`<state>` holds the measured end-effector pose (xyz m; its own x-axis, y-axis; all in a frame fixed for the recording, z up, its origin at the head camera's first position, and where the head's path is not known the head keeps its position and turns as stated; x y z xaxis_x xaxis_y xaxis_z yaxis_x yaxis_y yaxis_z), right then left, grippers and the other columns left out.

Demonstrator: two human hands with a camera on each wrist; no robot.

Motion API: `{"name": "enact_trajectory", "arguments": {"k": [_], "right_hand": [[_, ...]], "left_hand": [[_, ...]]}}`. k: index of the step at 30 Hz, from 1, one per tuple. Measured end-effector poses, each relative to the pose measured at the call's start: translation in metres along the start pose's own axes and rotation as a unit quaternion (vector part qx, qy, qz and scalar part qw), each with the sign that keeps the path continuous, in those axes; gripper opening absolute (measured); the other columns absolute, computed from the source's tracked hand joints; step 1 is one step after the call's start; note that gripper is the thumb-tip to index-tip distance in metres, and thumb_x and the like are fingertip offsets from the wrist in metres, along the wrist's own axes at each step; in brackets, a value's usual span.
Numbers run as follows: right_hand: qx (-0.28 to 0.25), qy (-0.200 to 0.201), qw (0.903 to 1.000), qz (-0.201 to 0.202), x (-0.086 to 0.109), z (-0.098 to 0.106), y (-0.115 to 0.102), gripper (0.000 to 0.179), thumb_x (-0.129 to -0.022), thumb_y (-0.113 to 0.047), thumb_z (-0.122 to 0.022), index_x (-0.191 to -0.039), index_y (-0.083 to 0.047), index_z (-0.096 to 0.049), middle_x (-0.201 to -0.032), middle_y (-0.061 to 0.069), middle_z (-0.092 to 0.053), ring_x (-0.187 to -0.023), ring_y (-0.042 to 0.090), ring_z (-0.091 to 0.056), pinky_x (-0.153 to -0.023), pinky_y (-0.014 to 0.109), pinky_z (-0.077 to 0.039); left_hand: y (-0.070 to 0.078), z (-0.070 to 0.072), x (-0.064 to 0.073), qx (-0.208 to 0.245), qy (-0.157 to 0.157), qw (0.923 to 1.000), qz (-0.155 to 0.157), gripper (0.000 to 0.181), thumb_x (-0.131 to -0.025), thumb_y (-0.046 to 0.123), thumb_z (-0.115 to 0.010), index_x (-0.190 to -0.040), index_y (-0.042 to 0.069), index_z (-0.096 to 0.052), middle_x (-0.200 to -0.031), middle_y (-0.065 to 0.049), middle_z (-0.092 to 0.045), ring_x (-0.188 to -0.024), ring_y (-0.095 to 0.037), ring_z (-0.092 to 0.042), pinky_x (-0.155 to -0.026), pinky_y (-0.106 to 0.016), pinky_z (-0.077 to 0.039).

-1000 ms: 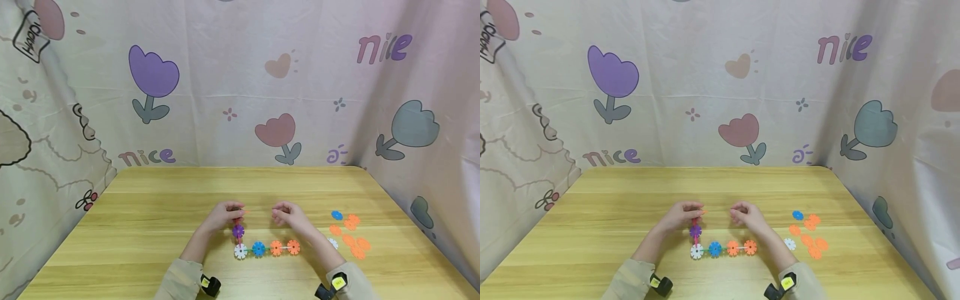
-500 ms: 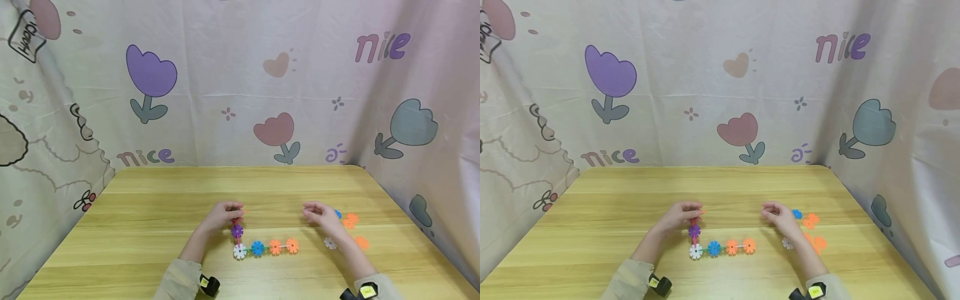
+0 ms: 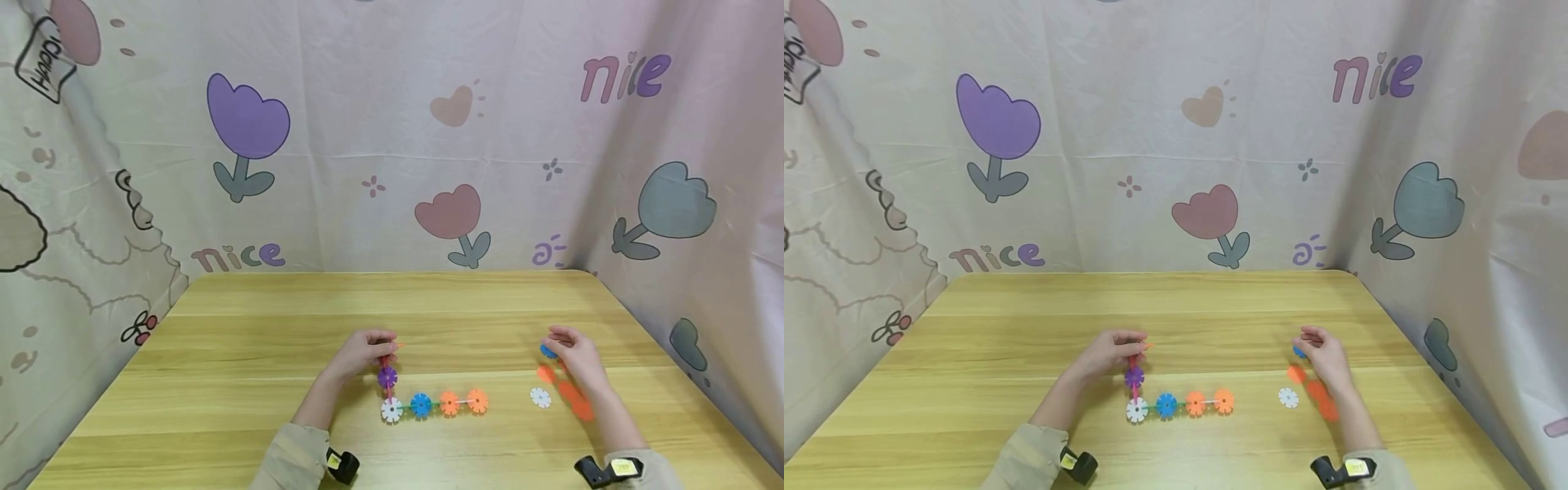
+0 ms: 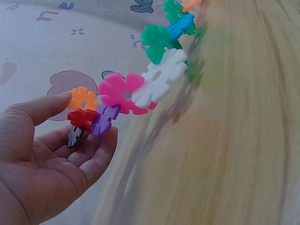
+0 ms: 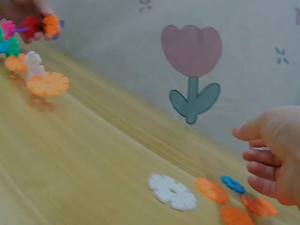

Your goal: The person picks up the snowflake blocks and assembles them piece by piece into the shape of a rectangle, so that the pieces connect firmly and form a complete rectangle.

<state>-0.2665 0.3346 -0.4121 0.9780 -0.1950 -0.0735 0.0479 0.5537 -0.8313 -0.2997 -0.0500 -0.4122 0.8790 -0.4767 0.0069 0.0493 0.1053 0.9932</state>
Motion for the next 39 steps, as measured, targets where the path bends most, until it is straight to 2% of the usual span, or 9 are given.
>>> {"name": "enact_trajectory", "arguments": {"k": [5, 9, 12, 14, 18, 22, 28, 34, 39], "right_hand": [[0.037, 0.002, 0.9993, -0.009, -0.001, 0.005, 0.01, 0.058, -0.091, -0.03, -0.059, -0.131, 0.009, -0.043, -0.121, 0.026, -0.051, -0.105, 0.03, -0.053, -0.073, 0.019, -0.045], [0.08, -0.003, 0.9968, 0.006, -0.002, 0.003, 0.015, 0.059, -0.09, -0.031, -0.06, -0.129, 0.011, -0.044, -0.121, 0.03, -0.051, -0.109, 0.041, -0.051, -0.08, 0.037, -0.047], [0.121, -0.001, 0.9923, 0.028, -0.004, 0.001, 0.016, 0.056, -0.09, -0.027, -0.061, -0.125, 0.014, -0.046, -0.118, 0.032, -0.053, -0.105, 0.043, -0.052, -0.085, 0.049, -0.043], [0.148, 0.004, 0.9881, 0.043, -0.005, 0.0, 0.016, 0.054, -0.089, -0.025, -0.062, -0.122, 0.016, -0.048, -0.115, 0.032, -0.054, -0.104, 0.045, -0.052, -0.087, 0.053, -0.041], [0.176, 0.008, 0.9824, 0.06, -0.007, -0.002, 0.018, 0.049, -0.088, -0.022, -0.063, -0.116, 0.017, -0.052, -0.111, 0.033, -0.055, -0.103, 0.048, -0.049, -0.087, 0.055, -0.038], [0.193, 0.008, 0.9784, 0.073, -0.008, -0.003, 0.017, 0.038, -0.086, -0.018, -0.064, -0.105, 0.015, -0.058, -0.101, 0.031, -0.056, -0.096, 0.045, -0.05, -0.082, 0.055, -0.039], [0.196, 0.0, 0.9787, 0.061, -0.007, -0.002, 0.016, 0.035, -0.083, -0.018, -0.067, -0.098, 0.011, -0.059, -0.092, 0.024, -0.057, -0.087, 0.037, -0.052, -0.076, 0.05, -0.042], [0.177, -0.008, 0.9839, 0.024, -0.005, -0.001, 0.016, 0.038, -0.083, -0.022, -0.068, -0.102, 0.007, -0.052, -0.086, 0.015, -0.057, -0.079, 0.028, -0.053, -0.067, 0.039, -0.042], [0.167, -0.016, 0.9854, 0.029, -0.003, -0.001, 0.014, 0.037, -0.085, -0.019, -0.066, -0.108, 0.005, -0.051, -0.089, 0.018, -0.059, -0.083, 0.031, -0.055, -0.068, 0.043, -0.043]], "left_hand": [[-0.001, 0.001, -0.001, 0.003, 0.005, 1.0, 0.0, 0.042, -0.091, 0.008, -0.058, -0.122, -0.018, -0.048, -0.101, -0.028, -0.057, -0.081, -0.026, -0.063, -0.071, -0.029, -0.052], [-0.002, 0.001, -0.001, 0.003, 0.0, 1.0, -0.003, 0.042, -0.091, 0.007, -0.058, -0.123, -0.018, -0.047, -0.099, -0.028, -0.058, -0.08, -0.024, -0.062, -0.07, -0.028, -0.051], [-0.002, 0.001, -0.001, 0.001, -0.002, 1.0, -0.006, 0.042, -0.091, 0.008, -0.058, -0.122, -0.018, -0.047, -0.1, -0.028, -0.057, -0.08, -0.025, -0.062, -0.07, -0.028, -0.051], [-0.003, 0.002, 0.0, -0.001, -0.001, 1.0, -0.006, 0.042, -0.091, 0.008, -0.058, -0.122, -0.018, -0.047, -0.1, -0.028, -0.057, -0.081, -0.025, -0.062, -0.07, -0.028, -0.051], [-0.003, 0.002, 0.0, -0.006, 0.001, 1.0, -0.004, 0.042, -0.091, 0.008, -0.058, -0.122, -0.018, -0.048, -0.098, -0.027, -0.058, -0.08, -0.025, -0.062, -0.07, -0.029, -0.051], [-0.003, 0.002, 0.0, -0.004, 0.001, 1.0, -0.002, 0.041, -0.091, 0.008, -0.058, -0.121, -0.017, -0.049, -0.096, -0.026, -0.059, -0.079, -0.024, -0.062, -0.07, -0.029, -0.052], [-0.003, 0.002, 0.0, 0.001, 0.001, 1.0, 0.002, 0.041, -0.091, 0.008, -0.058, -0.121, -0.018, -0.048, -0.095, -0.026, -0.059, -0.077, -0.022, -0.061, -0.07, -0.029, -0.052], [-0.002, 0.002, 0.001, 0.004, 0.001, 1.0, -0.001, 0.04, -0.09, 0.007, -0.058, -0.12, -0.018, -0.049, -0.091, -0.023, -0.06, -0.074, -0.019, -0.06, -0.067, -0.028, -0.051], [-0.002, 0.001, 0.0, 0.001, 0.001, 1.0, 0.0, 0.04, -0.09, 0.008, -0.059, -0.12, -0.018, -0.049, -0.093, -0.024, -0.06, -0.076, -0.021, -0.061, -0.07, -0.03, -0.052]]}}
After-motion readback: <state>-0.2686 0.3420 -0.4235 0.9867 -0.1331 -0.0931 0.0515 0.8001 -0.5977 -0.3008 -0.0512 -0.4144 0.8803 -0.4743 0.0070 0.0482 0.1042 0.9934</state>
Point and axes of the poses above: each hand's wrist, its own x-axis away from the middle knuckle, its own z-axis out of the back of the hand, y = z × x, the point moved 5 cm from there along -x, towards the middle knuckle
